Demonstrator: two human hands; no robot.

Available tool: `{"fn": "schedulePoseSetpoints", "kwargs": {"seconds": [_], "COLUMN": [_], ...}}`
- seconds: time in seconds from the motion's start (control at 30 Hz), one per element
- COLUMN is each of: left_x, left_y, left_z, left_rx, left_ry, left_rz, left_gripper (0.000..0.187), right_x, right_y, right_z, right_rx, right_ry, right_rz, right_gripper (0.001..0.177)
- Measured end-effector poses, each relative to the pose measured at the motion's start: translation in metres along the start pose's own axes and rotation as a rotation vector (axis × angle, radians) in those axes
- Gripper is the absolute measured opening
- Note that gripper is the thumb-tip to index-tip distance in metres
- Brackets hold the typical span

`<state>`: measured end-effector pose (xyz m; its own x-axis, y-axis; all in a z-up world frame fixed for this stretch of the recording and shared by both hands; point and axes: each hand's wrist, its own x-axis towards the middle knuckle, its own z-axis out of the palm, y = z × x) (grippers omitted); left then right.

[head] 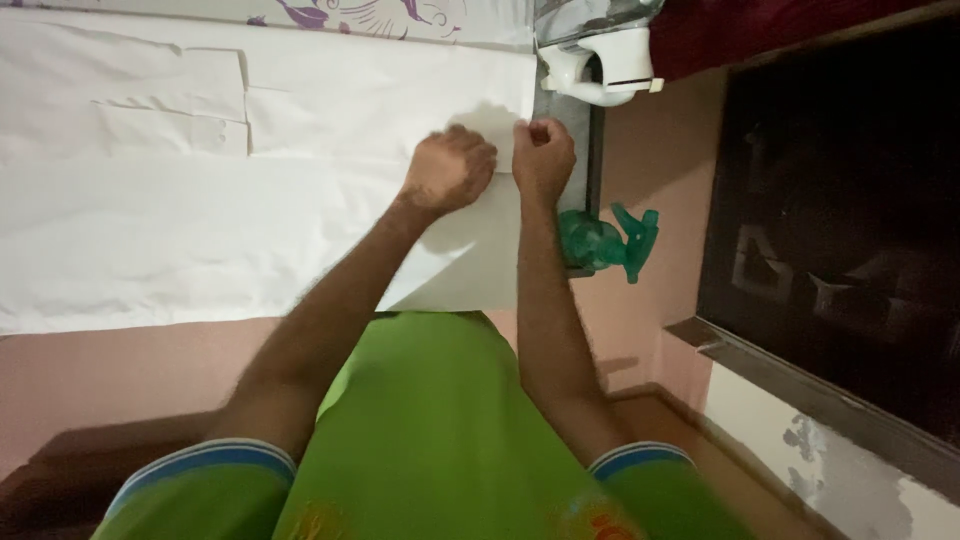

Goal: Ironing and folding a white long-sleeved shirt on an ironing board.

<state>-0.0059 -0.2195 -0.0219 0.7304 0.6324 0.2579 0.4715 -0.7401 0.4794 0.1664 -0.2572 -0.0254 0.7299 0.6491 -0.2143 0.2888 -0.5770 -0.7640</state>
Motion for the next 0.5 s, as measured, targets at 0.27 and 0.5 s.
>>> {"fn": "schedulePoseSetpoints", "kwargs": {"seconds": [0.27, 0.5], "left_x": [0.013, 0.006], "left_y": [0.006, 0.009], "left_z": [-0.031, 0.002], "left_rx": [-0.043, 0.073], "left_ry": [-0.097, -0.168], "left_rz": [-0.110, -0.053], "left_gripper": [0.054, 0.058], "right_x": [0.000, 0.008], "right_y": [-0.004, 0.008], "right_z": [-0.006, 0.003], "right_rx": [-0.059, 0.106], "right_ry": [-0.050, -0.127], "right_rz": [0.009, 0.037], "right_gripper": [0.024, 0.026]}}
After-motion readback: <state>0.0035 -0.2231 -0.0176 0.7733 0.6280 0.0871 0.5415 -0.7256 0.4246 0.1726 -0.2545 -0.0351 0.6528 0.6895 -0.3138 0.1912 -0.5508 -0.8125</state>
